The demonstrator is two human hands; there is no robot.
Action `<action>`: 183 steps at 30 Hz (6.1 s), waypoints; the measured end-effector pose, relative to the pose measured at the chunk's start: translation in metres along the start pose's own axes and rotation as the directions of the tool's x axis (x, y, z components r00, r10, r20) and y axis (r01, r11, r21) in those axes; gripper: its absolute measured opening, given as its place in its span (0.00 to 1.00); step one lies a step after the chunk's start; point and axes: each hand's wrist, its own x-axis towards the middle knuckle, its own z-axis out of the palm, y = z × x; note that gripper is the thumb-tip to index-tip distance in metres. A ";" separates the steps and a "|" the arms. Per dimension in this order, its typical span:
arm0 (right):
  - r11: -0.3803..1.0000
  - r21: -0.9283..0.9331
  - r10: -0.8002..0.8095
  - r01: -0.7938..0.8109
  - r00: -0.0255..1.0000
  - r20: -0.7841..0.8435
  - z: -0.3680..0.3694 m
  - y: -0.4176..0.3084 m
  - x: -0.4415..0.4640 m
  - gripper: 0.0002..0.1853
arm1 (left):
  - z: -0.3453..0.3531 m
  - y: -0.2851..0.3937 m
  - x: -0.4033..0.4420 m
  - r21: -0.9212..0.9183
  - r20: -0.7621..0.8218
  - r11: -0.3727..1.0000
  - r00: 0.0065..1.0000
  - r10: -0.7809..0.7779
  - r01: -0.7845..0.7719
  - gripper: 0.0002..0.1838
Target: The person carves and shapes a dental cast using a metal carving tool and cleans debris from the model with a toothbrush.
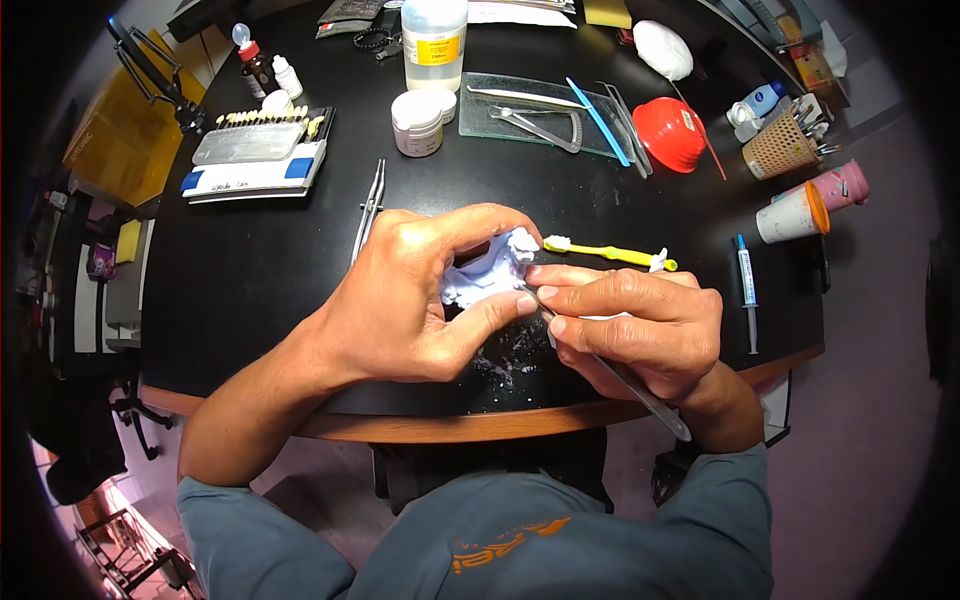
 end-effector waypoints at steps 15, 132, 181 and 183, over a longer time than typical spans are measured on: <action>1.000 0.018 -0.018 0.018 0.999 0.029 -0.005 0.000 0.001 0.06 | -0.002 -0.002 0.001 -0.055 0.020 0.998 1.000 0.014 -0.013 0.18; 0.956 0.295 0.032 -0.007 0.996 -0.082 -0.005 0.012 -0.005 0.10 | 0.002 -0.005 0.001 -0.576 0.119 0.808 0.991 -0.069 0.126 0.24; 0.964 0.265 0.054 -0.022 0.992 -0.115 0.003 0.012 -0.005 0.12 | 0.003 -0.003 0.005 -0.663 0.155 0.699 0.963 -0.219 0.266 0.33; 0.962 0.272 0.077 -0.034 0.985 -0.151 0.005 0.010 -0.005 0.10 | -0.004 0.000 0.006 -0.599 0.173 0.761 0.968 -0.179 0.248 0.37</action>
